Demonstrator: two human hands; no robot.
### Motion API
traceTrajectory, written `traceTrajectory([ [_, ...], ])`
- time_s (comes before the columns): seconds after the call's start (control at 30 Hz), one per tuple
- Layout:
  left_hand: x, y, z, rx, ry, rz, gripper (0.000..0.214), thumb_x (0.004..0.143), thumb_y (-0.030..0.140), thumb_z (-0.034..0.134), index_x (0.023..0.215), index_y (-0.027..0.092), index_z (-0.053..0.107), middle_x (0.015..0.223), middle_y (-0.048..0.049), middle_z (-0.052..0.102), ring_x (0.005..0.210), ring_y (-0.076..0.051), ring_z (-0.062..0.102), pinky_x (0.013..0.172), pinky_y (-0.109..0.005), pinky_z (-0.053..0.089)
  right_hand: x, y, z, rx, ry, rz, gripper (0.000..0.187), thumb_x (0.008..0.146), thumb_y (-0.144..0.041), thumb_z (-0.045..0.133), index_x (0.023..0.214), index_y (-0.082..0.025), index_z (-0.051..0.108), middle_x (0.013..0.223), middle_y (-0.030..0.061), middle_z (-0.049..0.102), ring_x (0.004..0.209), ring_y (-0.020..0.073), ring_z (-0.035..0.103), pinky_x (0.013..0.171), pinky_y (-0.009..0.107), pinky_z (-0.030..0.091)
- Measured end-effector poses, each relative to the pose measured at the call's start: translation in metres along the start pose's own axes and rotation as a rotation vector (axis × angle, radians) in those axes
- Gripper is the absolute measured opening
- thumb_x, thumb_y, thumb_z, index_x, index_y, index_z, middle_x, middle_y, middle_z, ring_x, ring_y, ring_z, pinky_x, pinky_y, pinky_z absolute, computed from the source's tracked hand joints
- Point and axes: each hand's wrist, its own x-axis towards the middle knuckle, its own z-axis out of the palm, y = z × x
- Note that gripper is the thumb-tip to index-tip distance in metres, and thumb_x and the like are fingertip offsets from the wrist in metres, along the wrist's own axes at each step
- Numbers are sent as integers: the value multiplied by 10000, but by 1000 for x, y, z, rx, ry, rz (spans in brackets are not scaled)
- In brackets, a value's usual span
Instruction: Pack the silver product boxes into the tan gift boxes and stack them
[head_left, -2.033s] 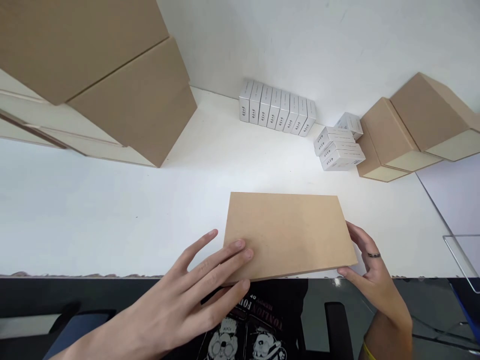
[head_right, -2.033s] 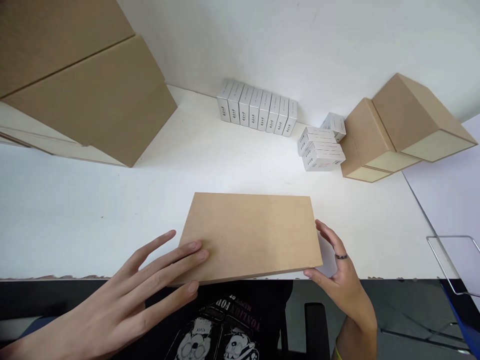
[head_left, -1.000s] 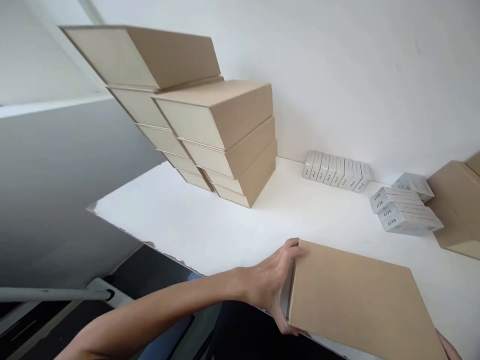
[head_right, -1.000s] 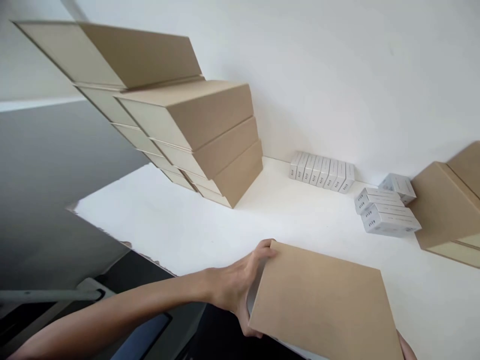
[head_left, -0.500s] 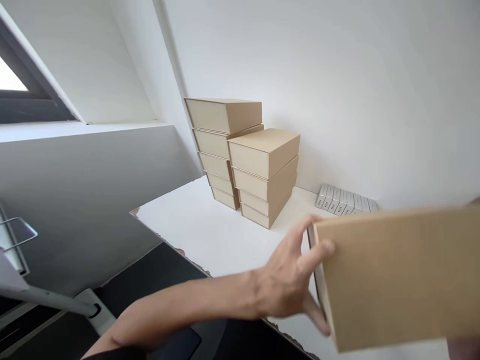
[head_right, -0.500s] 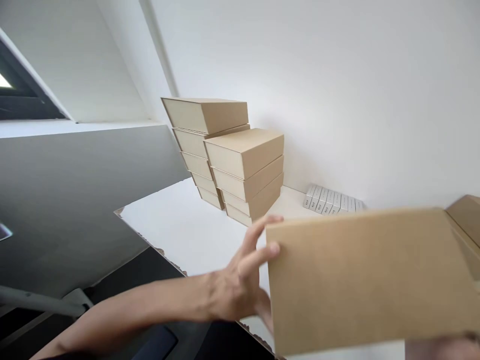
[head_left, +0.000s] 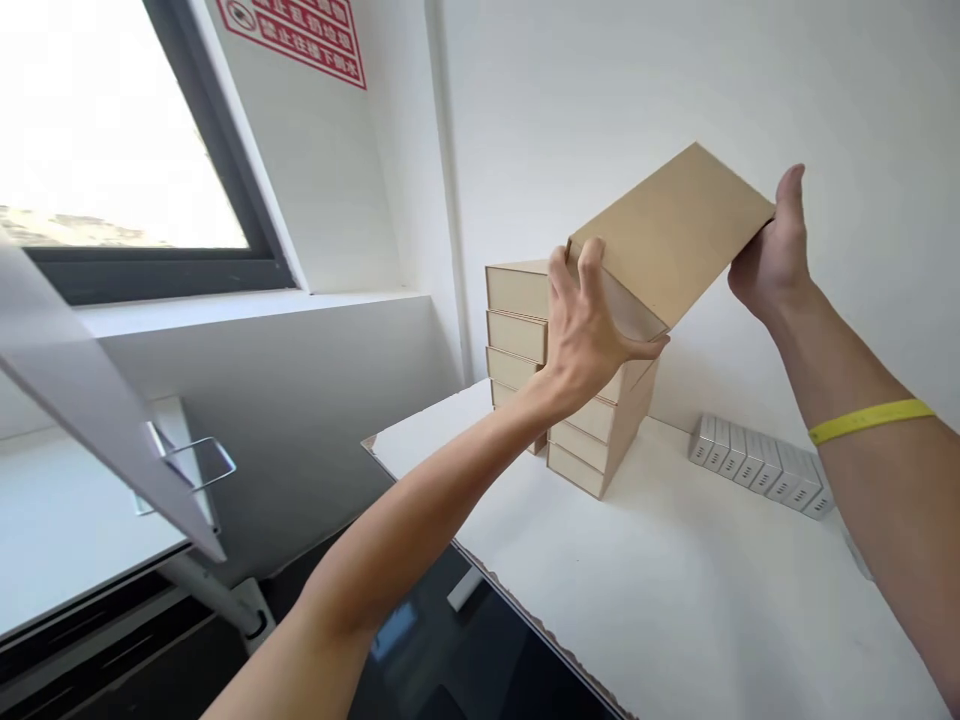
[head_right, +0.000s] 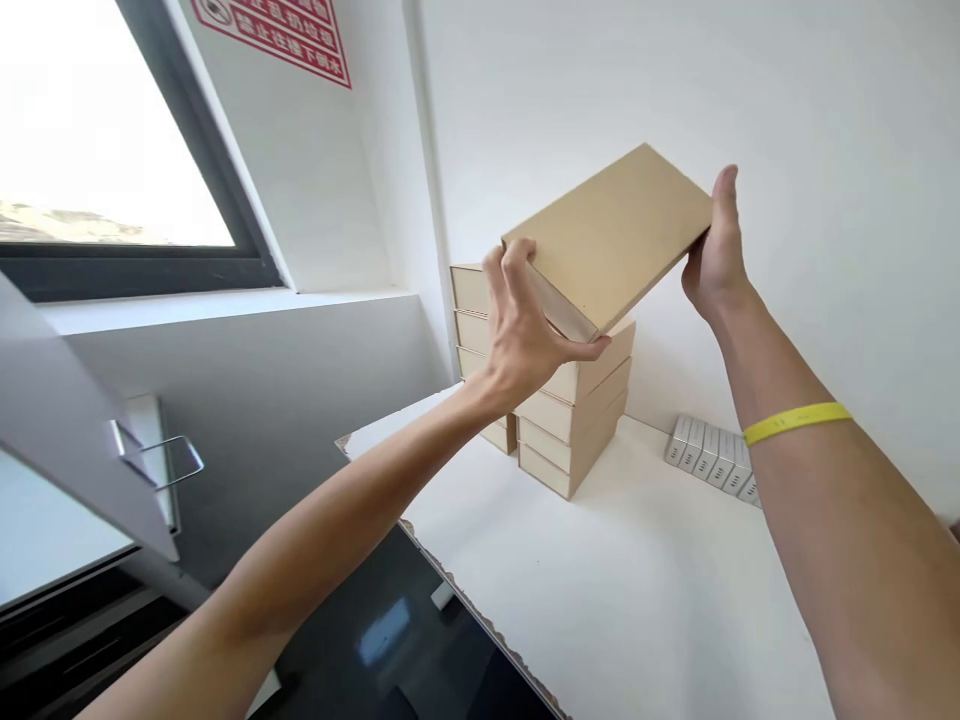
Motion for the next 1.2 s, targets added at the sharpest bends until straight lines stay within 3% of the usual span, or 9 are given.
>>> traceTrajectory([
  [0.1,-1,-17,-1,2,-33,-141,1197,464,257,1061,1371,334,283,1386,-112,341,1344,-344,410,1113,-571,465,17,22,24,243,-49,71,1031,929,-619,-75,1449,132,404,1661,313,146,1497,271,397,987,223,439],
  [0.3,2,-25,-8,-21,-111,-354,1121,468,382,1052,1303,317,306,1255,-109,384,1273,-391,466,1044,-650,485,30,60,51,289,-107,192,1036,958,-640,-25,1479,172,355,1616,335,294,1453,236,472,906,167,460],
  [0.5,4,-28,-8,2,-165,-506,1115,454,426,1062,1291,279,340,1225,-138,405,1237,-453,519,981,-713,497,29,69,59,304,-188,282,1131,895,-639,-121,1237,244,496,1577,403,220,1427,243,487,838,197,465],
  [0.67,-1,-41,1,-43,-101,-443,1166,437,497,1073,1325,309,342,1239,-137,421,1268,-486,533,987,-748,487,30,71,62,319,-227,343,1130,801,-592,-224,920,174,598,1572,395,108,1452,268,425,756,225,454],
  [0.8,-1,-45,2,-54,-123,-439,1167,466,528,1063,1351,319,333,1281,-145,416,1337,-509,501,1040,-735,453,30,82,64,307,-248,394,1091,768,-585,-229,758,151,577,1527,412,187,1431,279,428,691,250,442],
  [0.93,-1,-41,1,-38,-159,-458,1172,514,566,1035,1407,337,311,1371,-156,403,1448,-538,405,1137,-720,373,30,98,71,203,-215,388,1075,863,-585,-178,820,148,607,1500,411,314,1390,209,514,722,219,468],
  [1.1,-9,-40,8,-35,-117,-451,1165,597,605,977,1475,389,242,1473,-148,372,1522,-526,321,1170,-709,349,32,114,80,93,-121,366,1002,969,-604,-71,966,109,632,1369,365,541,1196,130,673,708,277,509],
  [1.2,-13,-43,14,-77,-98,-428,1233,599,660,955,1517,427,165,1572,-143,294,1569,-517,240,1200,-705,313,30,117,80,-61,23,300,917,993,-572,12,904,88,643,1320,328,596,1136,114,693,690,276,502],
])
